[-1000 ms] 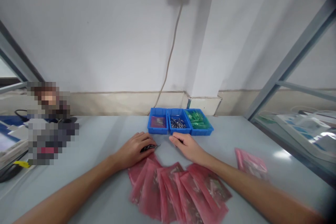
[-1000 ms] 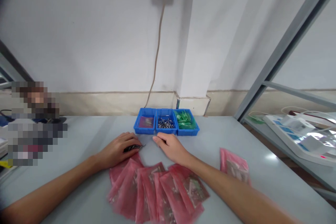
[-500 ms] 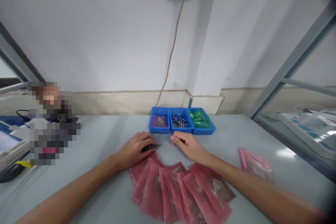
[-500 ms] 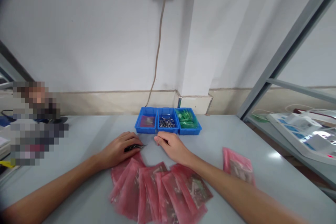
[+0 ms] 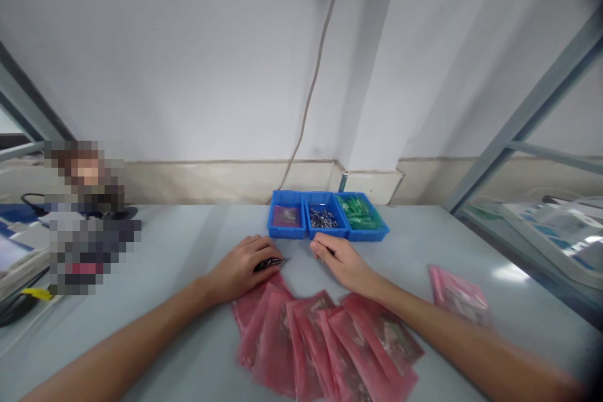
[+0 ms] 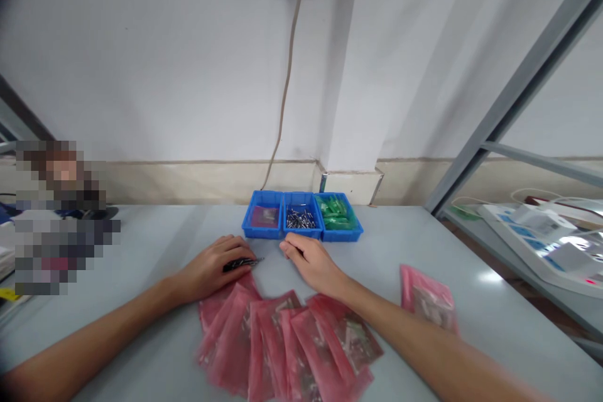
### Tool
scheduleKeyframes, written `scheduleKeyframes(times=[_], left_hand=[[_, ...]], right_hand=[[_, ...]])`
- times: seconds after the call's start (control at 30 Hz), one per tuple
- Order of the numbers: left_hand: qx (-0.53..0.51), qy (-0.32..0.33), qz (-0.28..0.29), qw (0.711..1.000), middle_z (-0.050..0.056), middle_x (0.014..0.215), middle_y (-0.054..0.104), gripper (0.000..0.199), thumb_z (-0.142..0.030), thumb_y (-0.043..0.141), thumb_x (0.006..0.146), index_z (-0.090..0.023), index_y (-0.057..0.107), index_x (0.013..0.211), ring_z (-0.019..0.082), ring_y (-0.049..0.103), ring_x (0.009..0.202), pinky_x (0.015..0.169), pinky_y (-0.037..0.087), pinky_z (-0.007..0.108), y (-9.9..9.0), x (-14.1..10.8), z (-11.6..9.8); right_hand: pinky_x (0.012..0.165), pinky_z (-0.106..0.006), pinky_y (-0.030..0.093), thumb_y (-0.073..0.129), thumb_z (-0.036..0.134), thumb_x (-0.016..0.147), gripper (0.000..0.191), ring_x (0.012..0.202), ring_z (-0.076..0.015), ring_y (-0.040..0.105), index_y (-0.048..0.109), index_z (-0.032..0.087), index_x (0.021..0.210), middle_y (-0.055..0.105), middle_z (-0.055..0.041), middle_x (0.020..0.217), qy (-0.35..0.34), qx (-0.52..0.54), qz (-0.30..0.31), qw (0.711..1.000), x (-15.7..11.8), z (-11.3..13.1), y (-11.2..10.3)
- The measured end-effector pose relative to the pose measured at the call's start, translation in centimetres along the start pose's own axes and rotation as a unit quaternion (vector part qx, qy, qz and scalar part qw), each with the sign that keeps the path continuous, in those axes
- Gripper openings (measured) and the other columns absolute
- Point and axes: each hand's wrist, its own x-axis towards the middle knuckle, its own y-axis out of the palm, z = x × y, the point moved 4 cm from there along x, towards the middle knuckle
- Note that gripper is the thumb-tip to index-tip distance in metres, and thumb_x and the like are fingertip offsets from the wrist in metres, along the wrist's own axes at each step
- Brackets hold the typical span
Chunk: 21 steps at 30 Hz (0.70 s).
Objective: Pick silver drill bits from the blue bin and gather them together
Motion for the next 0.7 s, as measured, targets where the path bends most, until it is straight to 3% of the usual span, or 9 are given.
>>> scheduleKeyframes(times=[0.17, 0.4, 0.6, 0.7], left_hand=[[-0.003, 0.000, 0.002, 1.000, 0.007, 0.118, 0.068, 0.017, -0.029, 0.059, 0.108, -0.025, 0.069, 0.122, 0.024, 0.062, 0.107, 0.097, 0.050, 0.040, 0.02, 0.01, -0.03], [-0.004, 0.006, -0.006, 1.000, 0.007, 0.119, 0.068, 0.018, -0.030, 0.059, 0.108, -0.025, 0.069, 0.123, 0.024, 0.062, 0.108, 0.098, 0.050, 0.039, -0.02, 0.13, -0.06], [-0.008, -0.001, -0.002, 1.000, 0.006, 0.118, 0.068, 0.017, -0.028, 0.059, 0.108, -0.025, 0.068, 0.122, 0.023, 0.062, 0.108, 0.097, 0.049, 0.039, -0.06, 0.13, -0.12], [-0.007, -0.003, 0.000, 1.000, 0.006, 0.118, 0.068, 0.017, -0.028, 0.059, 0.108, -0.025, 0.068, 0.122, 0.024, 0.062, 0.108, 0.097, 0.049, 0.039, -0.02, 0.16, -0.10]], right_hand=[[0.065, -0.028, 0.038, 0.045, 0.053, 0.112, 0.047, 0.069, -0.0160, 0.049, 0.054, 0.022, 0.078, 0.053, 0.0031, 0.074, -0.008, 0.005, 0.026, 1.000, -0.08, -0.17, 0.09], [0.081, -0.030, 0.046, 0.043, 0.045, 0.114, 0.039, 0.087, -0.0193, 0.063, 0.069, 0.021, 0.097, 0.070, -0.0020, 0.094, -0.021, 0.021, 0.041, 0.999, -0.03, -0.04, 0.00], [0.079, -0.030, 0.046, 0.044, 0.039, 0.114, 0.029, 0.083, -0.0191, 0.059, 0.068, 0.025, 0.116, 0.066, -0.0009, 0.092, -0.005, 0.024, 0.036, 0.999, -0.15, 0.15, 0.07], [0.083, -0.031, 0.047, 0.044, 0.037, 0.114, 0.026, 0.088, -0.0197, 0.060, 0.067, 0.025, 0.117, 0.065, -0.0017, 0.095, -0.022, 0.031, 0.033, 0.999, -0.17, 0.34, 0.08]])
